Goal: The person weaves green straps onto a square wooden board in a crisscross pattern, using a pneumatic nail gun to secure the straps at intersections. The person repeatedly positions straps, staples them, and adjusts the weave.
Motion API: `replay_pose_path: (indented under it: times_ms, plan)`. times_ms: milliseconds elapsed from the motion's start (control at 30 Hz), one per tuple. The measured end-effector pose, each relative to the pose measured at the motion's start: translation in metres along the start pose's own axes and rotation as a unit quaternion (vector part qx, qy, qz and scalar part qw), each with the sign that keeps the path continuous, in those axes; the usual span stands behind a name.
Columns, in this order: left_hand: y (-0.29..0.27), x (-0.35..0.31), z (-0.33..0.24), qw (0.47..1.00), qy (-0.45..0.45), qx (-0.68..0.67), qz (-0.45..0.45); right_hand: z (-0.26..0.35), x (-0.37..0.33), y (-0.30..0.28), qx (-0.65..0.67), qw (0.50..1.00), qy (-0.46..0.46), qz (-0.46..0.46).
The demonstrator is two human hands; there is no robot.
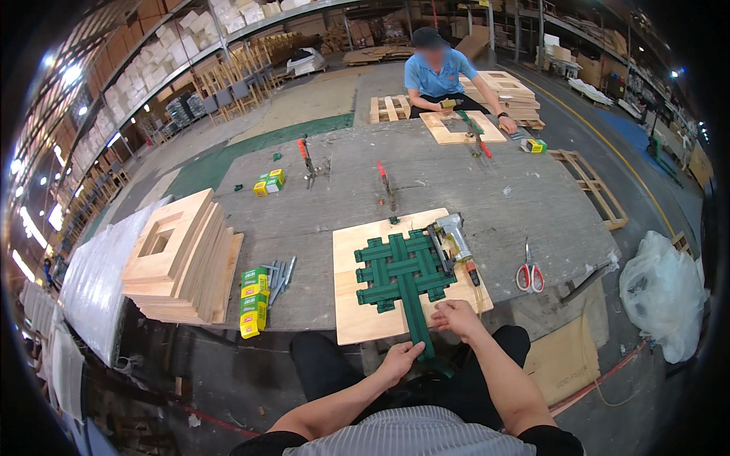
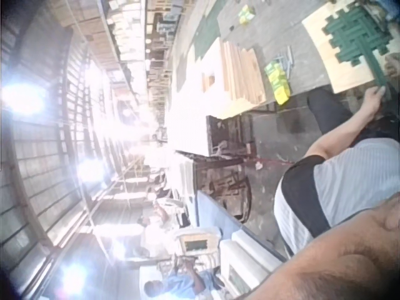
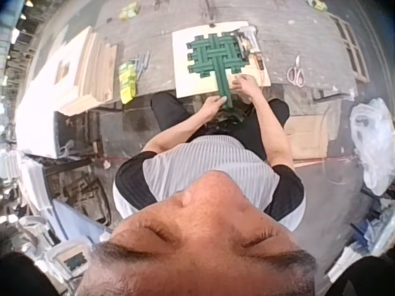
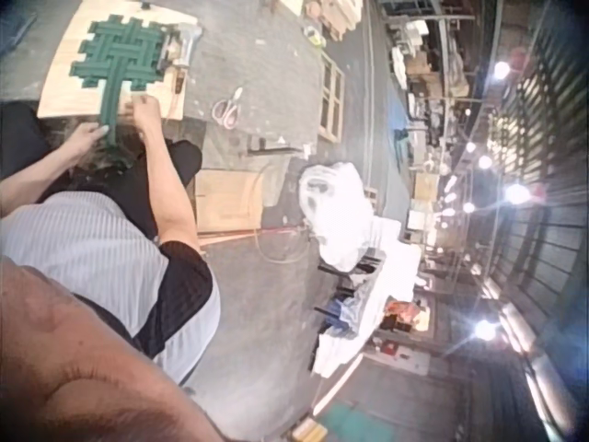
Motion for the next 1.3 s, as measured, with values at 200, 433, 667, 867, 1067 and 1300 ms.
replay_pose_path:
  times_ms: [200, 433, 667, 867, 1067, 1300]
  plan:
    - [0.037, -0.052, -0.009, 0.996, 0.001, -0.01, 0.085, -0.015, 0.017, 0.057, 0.27, 0.942, 0.107, 0.169]
    - [-0.003, -0.057, -0.039, 0.815, 0.103, 0.568, -0.051, -0.021, 0.028, 0.075, 0.254, 0.956, 0.095, 0.109]
    - [-0.022, -0.037, -0.09, 0.695, 0.27, 0.648, -0.155, -0.025, -0.002, 0.082, 0.17, 0.982, 0.071, 0.03]
    - [-0.024, 0.002, -0.097, 0.678, 0.227, 0.695, -0.078, -0.043, -0.024, 0.091, 0.137, 0.99, 0.043, 0.004]
    - [-0.02, 0.007, -0.088, 0.616, 0.26, 0.743, -0.034, -0.059, -0.042, 0.09, 0.099, 0.993, -0.013, -0.064]
    - [-0.026, 0.01, -0.079, 0.556, 0.296, 0.776, -0.018, -0.063, -0.052, 0.09, 0.078, 0.995, 0.004, -0.061]
Point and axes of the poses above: each hand's wrist, its own x-axis towards the middle knuckle, its own y-axis out of the palm, z = x × y, the point moved 4 cm from there along x, towards the middle knuckle, and after that the axes turned 9 degrees about z, right-handed, at the moved point
